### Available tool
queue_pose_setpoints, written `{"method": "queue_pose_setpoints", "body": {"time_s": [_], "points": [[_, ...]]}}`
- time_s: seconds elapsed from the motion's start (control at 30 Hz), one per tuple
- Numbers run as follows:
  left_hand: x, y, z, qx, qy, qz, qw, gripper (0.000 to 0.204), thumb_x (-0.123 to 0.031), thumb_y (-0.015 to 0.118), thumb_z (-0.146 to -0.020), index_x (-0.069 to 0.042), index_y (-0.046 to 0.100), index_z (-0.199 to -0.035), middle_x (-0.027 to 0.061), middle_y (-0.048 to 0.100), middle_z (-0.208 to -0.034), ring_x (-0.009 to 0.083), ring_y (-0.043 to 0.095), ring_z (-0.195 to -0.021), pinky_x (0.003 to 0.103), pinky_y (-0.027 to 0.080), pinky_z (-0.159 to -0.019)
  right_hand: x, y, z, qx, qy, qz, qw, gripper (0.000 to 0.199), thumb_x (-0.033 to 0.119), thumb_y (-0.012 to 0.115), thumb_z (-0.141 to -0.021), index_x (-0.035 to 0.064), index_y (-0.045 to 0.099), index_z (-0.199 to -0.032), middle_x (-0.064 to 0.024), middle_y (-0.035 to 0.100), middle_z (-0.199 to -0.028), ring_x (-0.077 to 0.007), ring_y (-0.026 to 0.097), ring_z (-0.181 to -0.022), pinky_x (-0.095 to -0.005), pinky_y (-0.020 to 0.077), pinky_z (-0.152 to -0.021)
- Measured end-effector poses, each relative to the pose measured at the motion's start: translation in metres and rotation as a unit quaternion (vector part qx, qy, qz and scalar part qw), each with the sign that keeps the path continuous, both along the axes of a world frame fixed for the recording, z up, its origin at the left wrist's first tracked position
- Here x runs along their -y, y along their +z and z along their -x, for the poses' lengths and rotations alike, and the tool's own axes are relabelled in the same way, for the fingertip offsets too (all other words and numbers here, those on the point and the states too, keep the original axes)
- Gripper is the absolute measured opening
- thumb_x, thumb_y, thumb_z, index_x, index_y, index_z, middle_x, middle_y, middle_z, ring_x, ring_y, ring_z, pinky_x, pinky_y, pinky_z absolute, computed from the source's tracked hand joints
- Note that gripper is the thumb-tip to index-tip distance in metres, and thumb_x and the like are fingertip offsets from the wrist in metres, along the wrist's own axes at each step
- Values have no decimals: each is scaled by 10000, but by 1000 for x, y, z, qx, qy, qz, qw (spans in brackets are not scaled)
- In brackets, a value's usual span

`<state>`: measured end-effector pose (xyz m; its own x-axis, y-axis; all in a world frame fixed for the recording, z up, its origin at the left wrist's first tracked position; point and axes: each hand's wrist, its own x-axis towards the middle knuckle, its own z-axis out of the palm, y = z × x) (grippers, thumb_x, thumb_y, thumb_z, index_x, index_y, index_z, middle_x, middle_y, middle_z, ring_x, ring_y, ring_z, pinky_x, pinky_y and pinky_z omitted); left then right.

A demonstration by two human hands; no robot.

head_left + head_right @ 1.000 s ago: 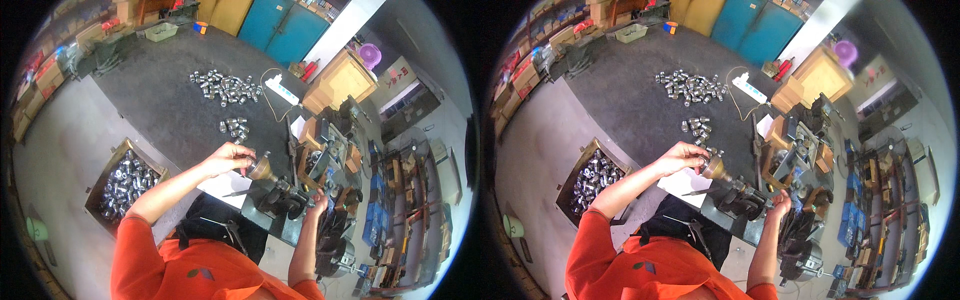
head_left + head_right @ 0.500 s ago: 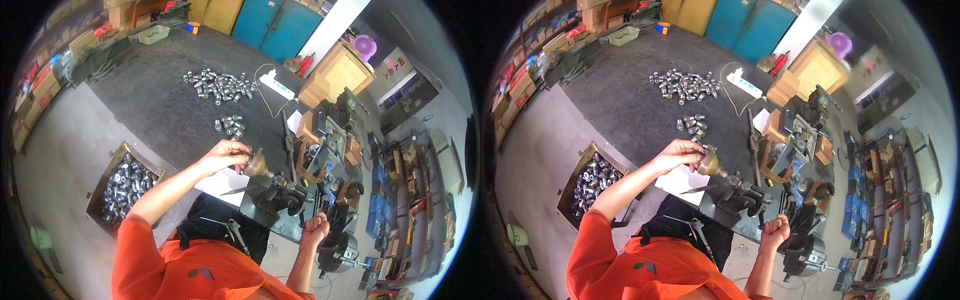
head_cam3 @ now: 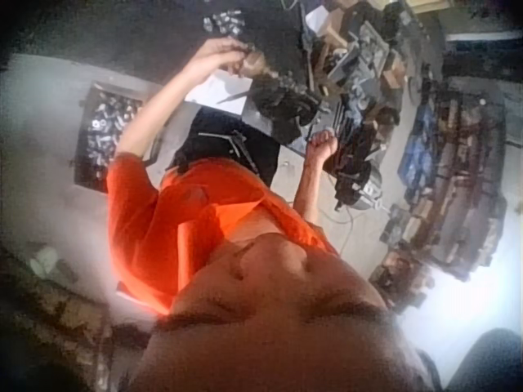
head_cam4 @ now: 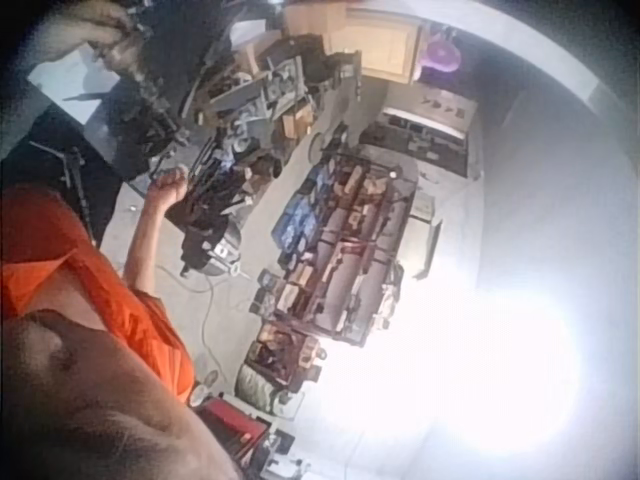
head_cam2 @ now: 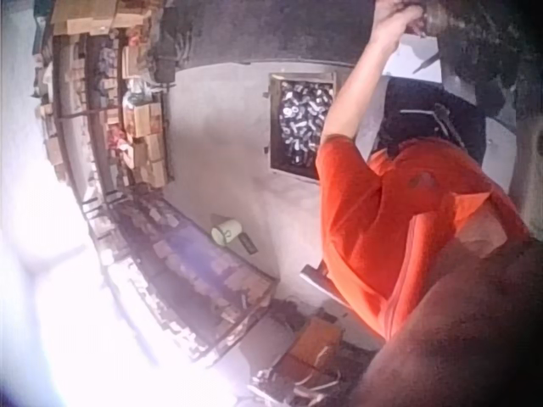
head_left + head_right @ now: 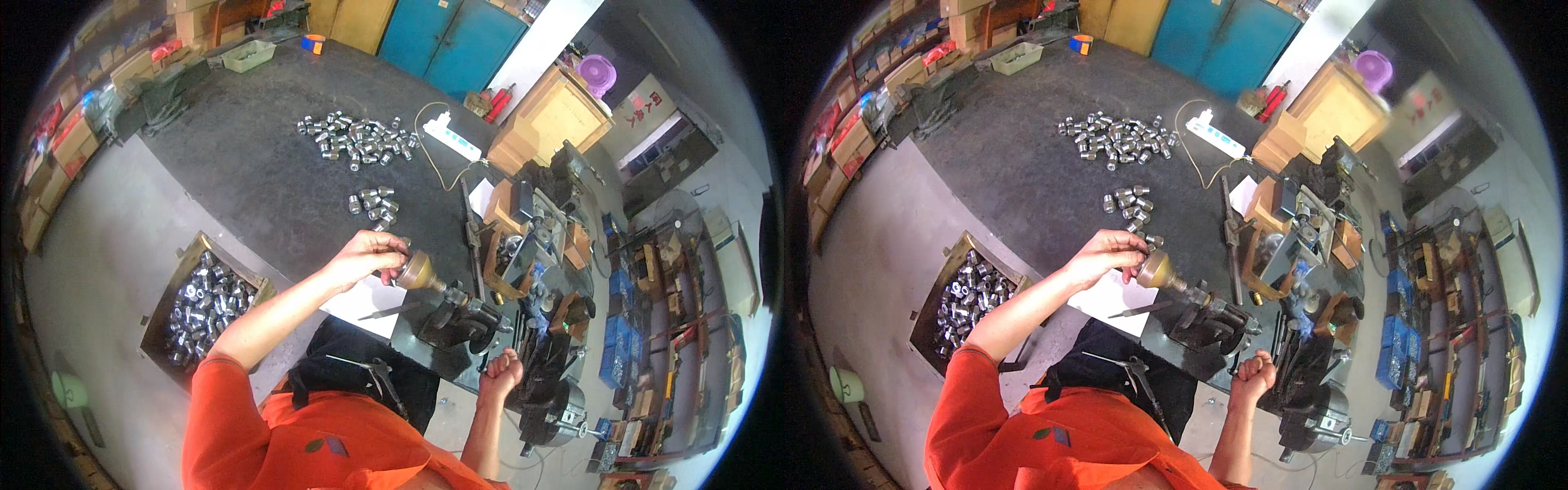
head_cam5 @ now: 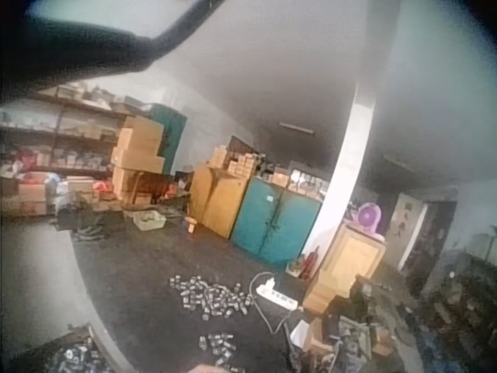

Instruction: The person repeatedly picks up small cylindrical metal parts from a pile on the workbench, presses them against a rotating buffing wheel to polish them, and then places the finished parts into a cardboard box. This process is repeated for multiple parts throughout the clip.

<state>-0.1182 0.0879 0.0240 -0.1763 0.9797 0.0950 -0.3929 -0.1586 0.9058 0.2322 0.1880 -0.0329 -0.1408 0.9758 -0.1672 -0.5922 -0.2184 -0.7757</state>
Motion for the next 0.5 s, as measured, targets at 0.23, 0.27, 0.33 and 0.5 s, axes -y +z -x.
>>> {"method": "queue_pose_setpoints", "body": {"time_s": [0.23,0.27,0.33,0.5], "points": [[1,3,1,-10,6,14,1000,242,-126,582,-773,29,540,-954,61,565,-720,113,549,-599,226,454,-499,-75,-27,46,174,-134,-17,976,203,206,427,-813,31,520,-767,45,300,-524,-67,259,-424,-206,215,-386],[2,6,1,-11,7,17,1000,239,-125,582,-773,26,541,-953,60,564,-719,113,549,-599,225,454,-499,-85,-17,49,182,-125,-43,974,194,194,431,-811,27,519,-766,43,297,-521,-68,263,-424,-210,217,-385],[4,8,1,-11,15,21,1000,238,-127,583,-773,22,541,-953,58,560,-715,113,547,-597,224,453,-499,-98,5,53,200,-107,-95,969,175,171,438,-807,21,517,-765,38,290,-515,-72,270,-424,-216,222,-383],[9,10,-2,5,32,21,999,243,-128,592,-769,15,537,-957,48,548,-703,108,537,-576,220,447,-496,-74,54,44,69,-58,-241,966,170,161,426,-847,44,534,-786,44,248,-491,-59,225,-418,-204,182,-375]]}}
